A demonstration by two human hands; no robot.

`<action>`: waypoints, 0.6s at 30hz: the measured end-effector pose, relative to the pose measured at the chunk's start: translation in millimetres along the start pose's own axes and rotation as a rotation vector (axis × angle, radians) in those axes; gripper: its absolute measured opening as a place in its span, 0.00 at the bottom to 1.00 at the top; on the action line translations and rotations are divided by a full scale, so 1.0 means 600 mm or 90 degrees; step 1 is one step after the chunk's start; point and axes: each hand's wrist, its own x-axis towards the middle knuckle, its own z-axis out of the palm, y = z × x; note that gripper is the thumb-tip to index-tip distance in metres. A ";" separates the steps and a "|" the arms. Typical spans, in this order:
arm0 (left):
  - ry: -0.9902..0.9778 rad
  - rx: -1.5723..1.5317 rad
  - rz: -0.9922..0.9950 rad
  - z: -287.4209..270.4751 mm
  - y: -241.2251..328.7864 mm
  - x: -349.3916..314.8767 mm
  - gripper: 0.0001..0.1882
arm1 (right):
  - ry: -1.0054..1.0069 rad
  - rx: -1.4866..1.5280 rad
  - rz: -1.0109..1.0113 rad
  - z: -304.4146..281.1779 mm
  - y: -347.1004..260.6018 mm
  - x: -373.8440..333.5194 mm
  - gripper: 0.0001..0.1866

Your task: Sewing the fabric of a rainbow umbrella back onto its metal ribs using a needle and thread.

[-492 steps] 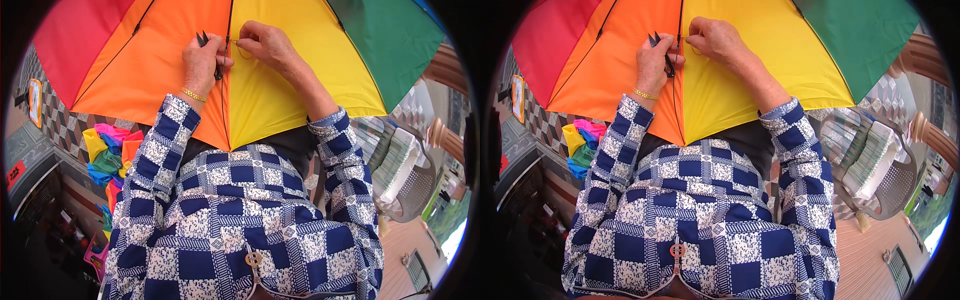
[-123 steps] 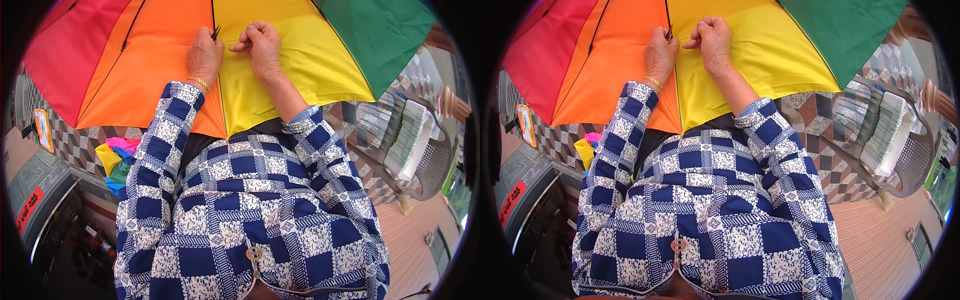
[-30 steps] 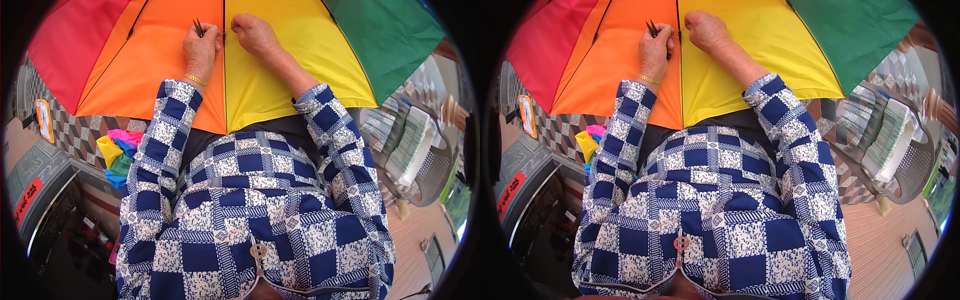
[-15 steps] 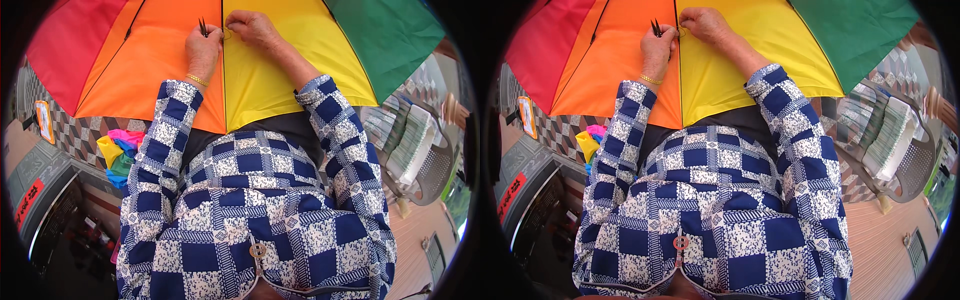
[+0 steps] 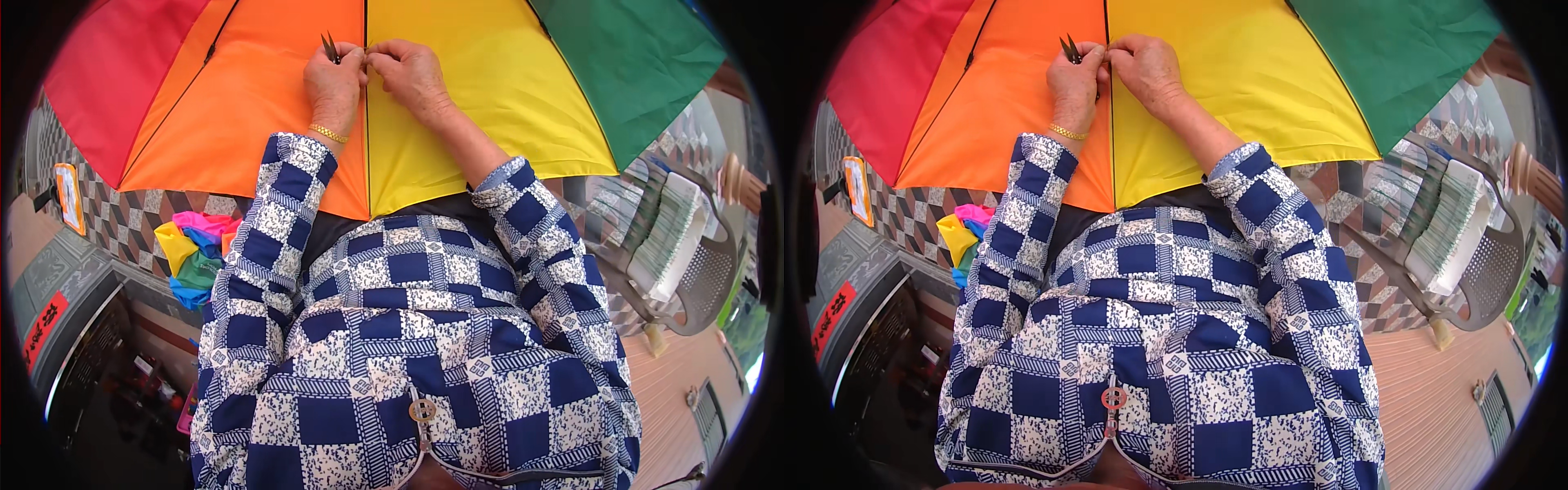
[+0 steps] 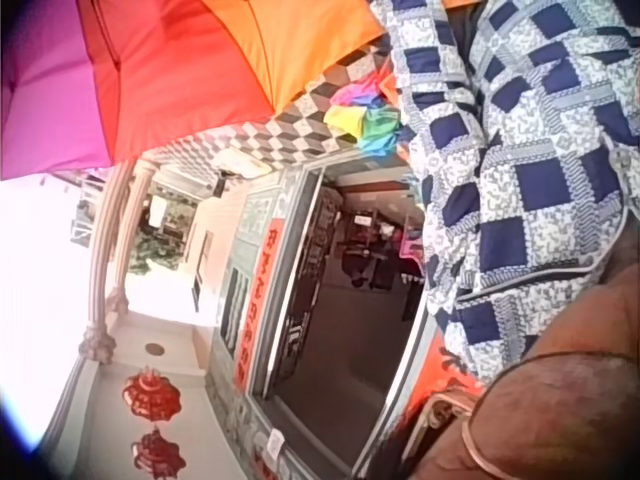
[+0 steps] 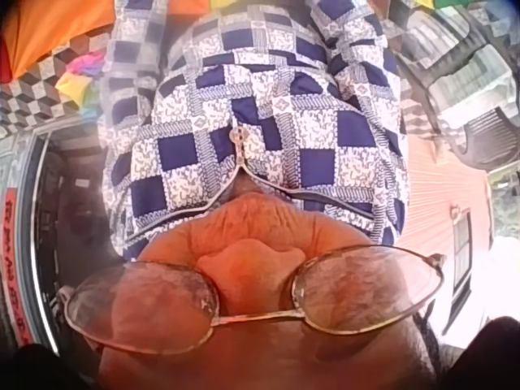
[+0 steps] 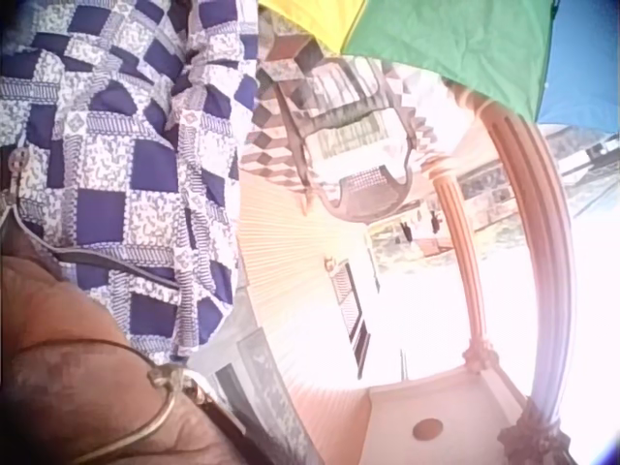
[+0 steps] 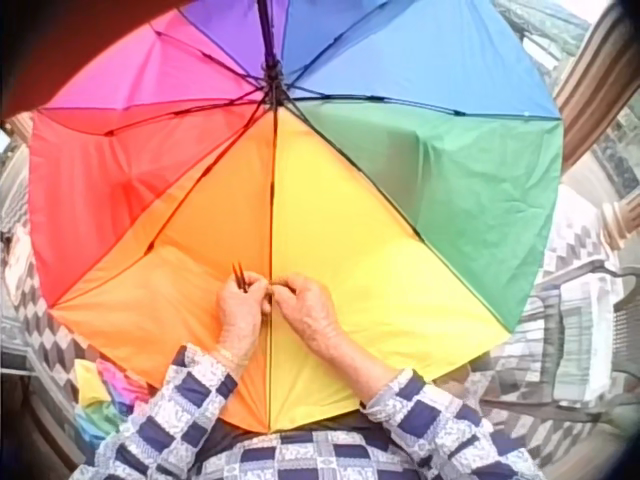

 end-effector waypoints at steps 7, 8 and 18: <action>-0.033 -0.015 -0.022 -0.002 0.006 -0.006 0.03 | -0.024 0.235 0.142 0.005 -0.007 0.006 0.09; -0.032 -0.019 -0.019 -0.001 0.007 -0.005 0.03 | -0.032 0.264 0.164 0.004 -0.008 0.007 0.09; -0.029 -0.050 -0.018 -0.006 0.002 0.002 0.03 | -0.049 -0.259 -0.052 -0.004 -0.007 0.046 0.11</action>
